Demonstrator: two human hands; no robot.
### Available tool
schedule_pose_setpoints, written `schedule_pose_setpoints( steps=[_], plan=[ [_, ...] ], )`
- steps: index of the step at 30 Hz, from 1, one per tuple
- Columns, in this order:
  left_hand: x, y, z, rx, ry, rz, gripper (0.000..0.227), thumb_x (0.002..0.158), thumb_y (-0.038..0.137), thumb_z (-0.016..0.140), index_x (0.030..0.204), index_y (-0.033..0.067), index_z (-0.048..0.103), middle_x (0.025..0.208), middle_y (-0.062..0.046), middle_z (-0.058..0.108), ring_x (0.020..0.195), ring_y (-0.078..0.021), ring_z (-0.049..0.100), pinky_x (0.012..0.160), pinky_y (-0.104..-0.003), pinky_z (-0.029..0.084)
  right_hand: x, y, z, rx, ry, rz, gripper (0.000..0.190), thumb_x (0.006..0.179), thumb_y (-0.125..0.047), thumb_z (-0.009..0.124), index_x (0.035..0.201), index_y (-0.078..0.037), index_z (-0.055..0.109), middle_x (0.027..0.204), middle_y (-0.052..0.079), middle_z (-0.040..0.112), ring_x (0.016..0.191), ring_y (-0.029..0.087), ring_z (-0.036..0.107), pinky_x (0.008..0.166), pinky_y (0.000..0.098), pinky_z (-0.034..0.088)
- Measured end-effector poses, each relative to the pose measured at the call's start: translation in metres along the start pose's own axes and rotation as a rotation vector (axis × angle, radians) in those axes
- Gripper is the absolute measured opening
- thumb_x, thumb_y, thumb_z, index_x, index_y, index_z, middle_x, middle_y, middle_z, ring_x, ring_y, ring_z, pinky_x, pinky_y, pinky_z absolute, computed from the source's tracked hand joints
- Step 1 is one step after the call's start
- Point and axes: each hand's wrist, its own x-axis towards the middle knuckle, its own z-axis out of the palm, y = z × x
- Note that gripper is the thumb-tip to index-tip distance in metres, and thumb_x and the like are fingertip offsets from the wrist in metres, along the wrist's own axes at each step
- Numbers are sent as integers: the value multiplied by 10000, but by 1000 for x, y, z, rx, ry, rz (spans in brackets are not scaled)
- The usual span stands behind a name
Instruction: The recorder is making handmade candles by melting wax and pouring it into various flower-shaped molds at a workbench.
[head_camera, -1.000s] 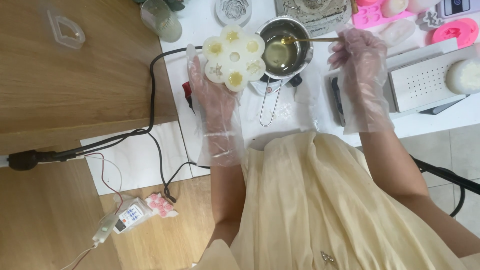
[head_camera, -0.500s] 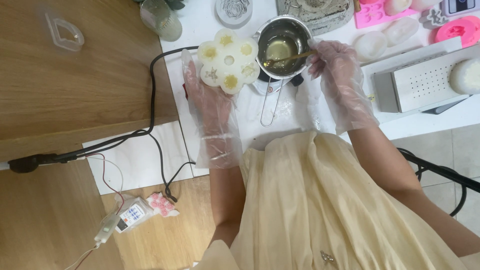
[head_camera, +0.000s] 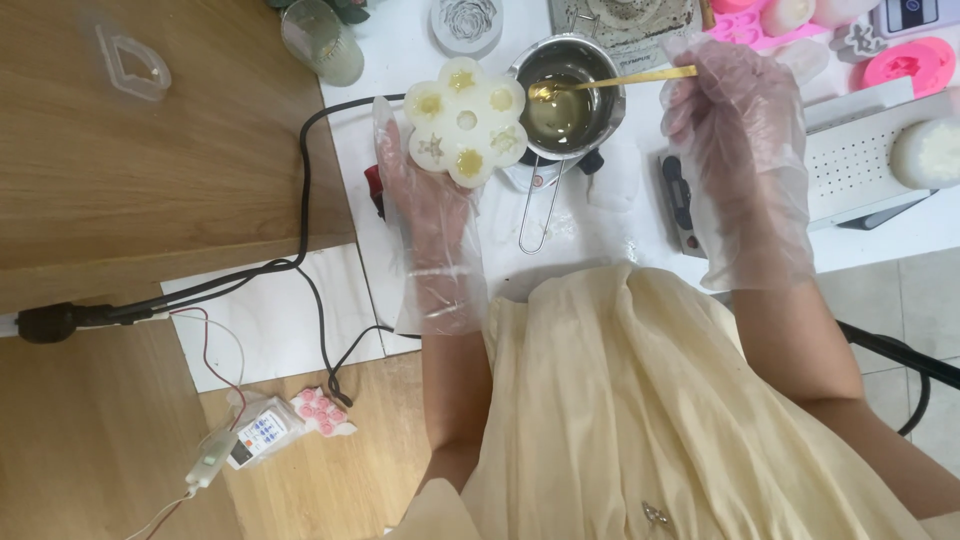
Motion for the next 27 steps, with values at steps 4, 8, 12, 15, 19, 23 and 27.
schedule_pose_setpoints(
  steps=[4,8,12,15,19,23,27],
  plan=[
    [4,-4,1,-133,-19,-44,664,1003,521,513,1512,99,445,1428,-113,577,1257,-290,608,983,-449,566,-25,-8,26,-49,-72,-67,158,1109,-100,636,1045,37,680,813,128,667,622,177,613,551,270,491],
    [12,-9,-14,-198,2,-90,693,1024,535,464,1498,30,450,1421,-153,578,1235,-313,618,972,-457,572,-35,1,27,-153,-127,-126,166,1093,-116,657,1037,39,679,844,122,683,643,169,632,565,263,506],
    [9,-2,-12,-32,-15,9,598,1067,509,453,1523,122,427,1434,-109,551,1268,-288,584,980,-442,543,-30,11,19,-210,-91,-194,185,1070,-144,672,1032,37,681,845,114,686,641,159,642,546,264,520],
    [-13,5,19,-14,-11,-55,690,1020,522,409,1557,89,403,1531,-140,527,1366,-323,548,1042,-464,566,-30,5,8,-162,-54,-232,212,1052,-175,695,1059,36,682,851,114,690,653,162,649,557,268,527],
    [-17,10,26,112,99,33,667,978,514,424,1534,153,351,1531,-139,500,1376,-345,548,1030,-530,576,-7,21,-8,-24,-3,-213,263,1030,-222,713,1083,34,684,831,107,692,641,160,649,556,265,521],
    [-7,12,-2,104,29,20,741,994,545,465,1570,90,365,1556,-141,492,1385,-337,545,1036,-540,565,15,44,-19,-100,75,-162,269,1019,-238,694,1041,30,682,812,101,698,602,153,645,515,273,518],
    [-2,10,-16,63,-52,-25,797,1030,562,485,1632,61,341,1612,-158,463,1416,-352,534,1055,-547,560,22,54,-12,-291,116,-124,254,1034,-235,645,1041,14,695,816,91,705,616,135,654,528,272,542]
  ],
)
